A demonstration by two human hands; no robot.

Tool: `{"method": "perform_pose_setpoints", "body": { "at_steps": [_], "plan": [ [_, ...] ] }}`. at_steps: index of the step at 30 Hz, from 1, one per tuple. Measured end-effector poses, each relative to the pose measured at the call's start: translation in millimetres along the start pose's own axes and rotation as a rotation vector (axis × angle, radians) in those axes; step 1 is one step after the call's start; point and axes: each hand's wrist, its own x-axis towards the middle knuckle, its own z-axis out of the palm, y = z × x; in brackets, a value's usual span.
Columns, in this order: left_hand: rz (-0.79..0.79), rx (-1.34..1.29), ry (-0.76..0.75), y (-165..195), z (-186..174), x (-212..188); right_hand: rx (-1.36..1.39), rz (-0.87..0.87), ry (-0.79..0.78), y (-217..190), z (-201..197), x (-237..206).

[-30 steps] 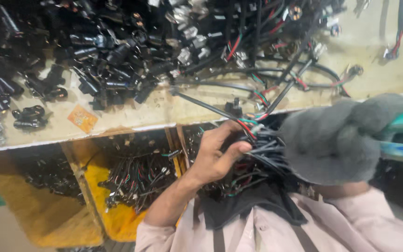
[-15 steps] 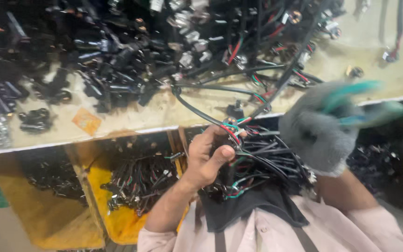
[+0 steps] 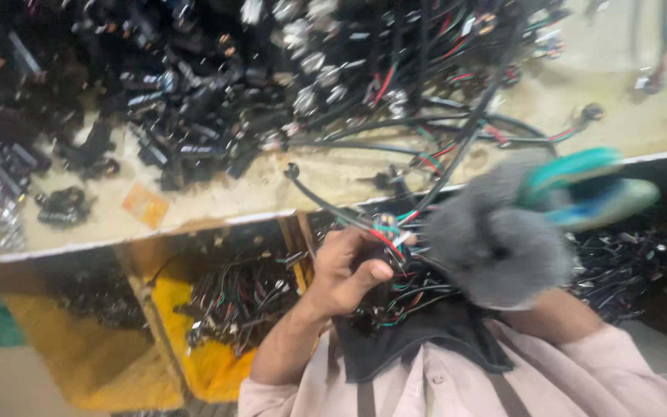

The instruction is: The person repeatedly picks black plastic connectors and wire harnesses from a table, inserts the connector into the harness, and places the assembled unit into a yellow bin below. The process is repeated continuously throughout the clip.

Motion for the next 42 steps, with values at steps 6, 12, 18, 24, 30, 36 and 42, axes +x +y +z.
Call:
{"method": "perform_pose_setpoints", "body": {
  "at_steps": [6, 12, 18, 24, 30, 36, 42],
  "plan": [
    [-0.152, -0.298, -0.033, -4.6, 10.1, 1.9, -0.260, 0.235, 0.219, 27.7, -38.8, -3.6],
    [-0.244, -0.543, 0.091, 9.5, 24.4, 10.7, -1.616, -0.412, -0.221, 33.2, -69.7, -6.7],
    [-0.161, -0.634, 0.230, 32.3, 9.9, 13.8, -1.269, -0.473, -0.018, 12.1, -75.2, 11.0],
    [-0.026, 0.991, -0.505, 60.0, 31.9, 14.7, -1.045, -0.646, 0.146, -45.2, -37.5, 55.1],
    [-0.117, 1.079, -0.707, 97.8, 7.1, 0.9, -2.235, -0.100, -0.877, -53.6, 18.7, 81.3],
    [-0.058, 1.661, 0.476, 55.8, -77.8, 26.1, -1.726, -0.543, -0.431, -43.6, -44.2, 68.0],
    [-0.091, 1.561, 0.494, -5.9, -111.3, 35.4, -2.185, -0.446, -0.256, -38.2, -108.2, 22.3]
  ]
}}
